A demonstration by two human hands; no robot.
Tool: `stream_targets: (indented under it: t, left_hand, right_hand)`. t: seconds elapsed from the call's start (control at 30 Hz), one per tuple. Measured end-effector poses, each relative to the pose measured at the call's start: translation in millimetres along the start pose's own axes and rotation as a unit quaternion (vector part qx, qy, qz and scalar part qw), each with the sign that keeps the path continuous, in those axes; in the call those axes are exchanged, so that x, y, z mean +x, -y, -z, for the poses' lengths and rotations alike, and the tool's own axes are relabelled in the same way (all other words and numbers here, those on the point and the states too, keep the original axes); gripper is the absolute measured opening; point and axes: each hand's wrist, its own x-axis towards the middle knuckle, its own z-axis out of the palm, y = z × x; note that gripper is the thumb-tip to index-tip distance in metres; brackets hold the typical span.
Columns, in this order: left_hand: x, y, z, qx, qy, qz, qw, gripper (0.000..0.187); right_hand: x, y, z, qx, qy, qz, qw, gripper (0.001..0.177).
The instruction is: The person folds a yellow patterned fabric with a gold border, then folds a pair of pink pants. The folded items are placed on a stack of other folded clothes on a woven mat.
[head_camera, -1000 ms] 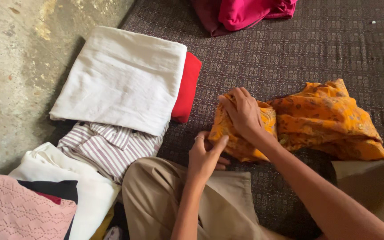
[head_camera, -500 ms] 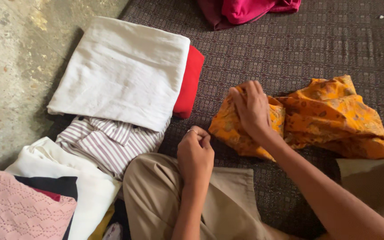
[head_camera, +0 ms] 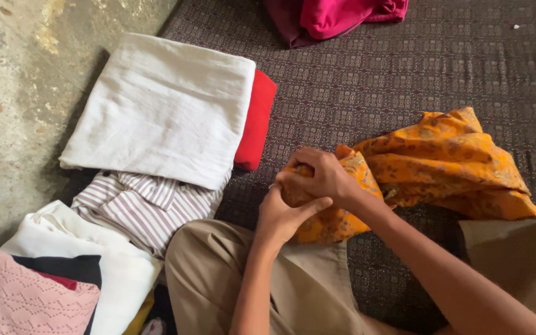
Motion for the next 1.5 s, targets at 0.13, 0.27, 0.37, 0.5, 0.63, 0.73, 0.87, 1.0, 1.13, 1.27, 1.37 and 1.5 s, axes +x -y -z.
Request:
stream_targets:
  t: [0.13,0.27,0.37,0.5,0.63,0.73,0.87,1.0,1.13,1.27,1.37,1.5]
  left_hand:
    - [-2,4,3,-0.028,-0.011,0.046,0.998,0.069]
    - [1,14,4,-0.171,-0.091,0.077,0.978,0.049]
    - [7,24,8,-0.282,-0.150,0.120,0.940,0.044]
    - [19,39,12,-0.398,-0.201,0.169,0.879,0.046]
    - [26,49,4,-0.321,-0.198,0.158,0.913,0.050]
    - [26,53,-2,-0.170,-0.211,0.162,0.949,0.051]
    - [24,53,-2,-0.127,-0.222,0.156,0.954,0.051]
    - [26,57,1,-0.245,-0.237,0.130,0.931,0.046]
    - [32,63,4,-0.328,-0.221,0.165,0.904,0.037]
    - [34,68,5,-0.327,-0.211,0.179,0.904,0.033]
    - [35,71,3,-0.325,-0.210,0.188,0.903,0.033]
    - [37,72,4,-0.342,-0.206,0.170,0.901,0.034]
  right_hand:
    - [-10,21,16,0.035,-0.012,0.004,0.999,0.036]
    - [-27,31,44,-0.010,-0.066,-0.018,0.998,0.045]
    - [-51,19,73,-0.135,-0.064,0.054,0.987,0.049]
    - [-93,-14,91,-0.294,-0.014,0.073,0.953,0.056]
    - [-120,-47,81,-0.378,0.031,0.096,0.920,0.070]
    - [-124,-59,73,-0.366,0.023,0.048,0.929,0.069]
    - [-124,-53,69,-0.401,0.021,0.028,0.915,0.066]
    - [-130,-39,74,-0.375,0.027,-0.003,0.927,0.057]
    - [-127,-27,88,-0.337,-0.016,-0.016,0.941,0.056]
    - [-123,-17,98,-0.318,-0.038,0.014,0.947,0.057]
    - [-124,-13,96,-0.302,-0.002,-0.013,0.953,0.034]
    - [-125,-16,87,-0.318,0.005,-0.004,0.948,0.034]
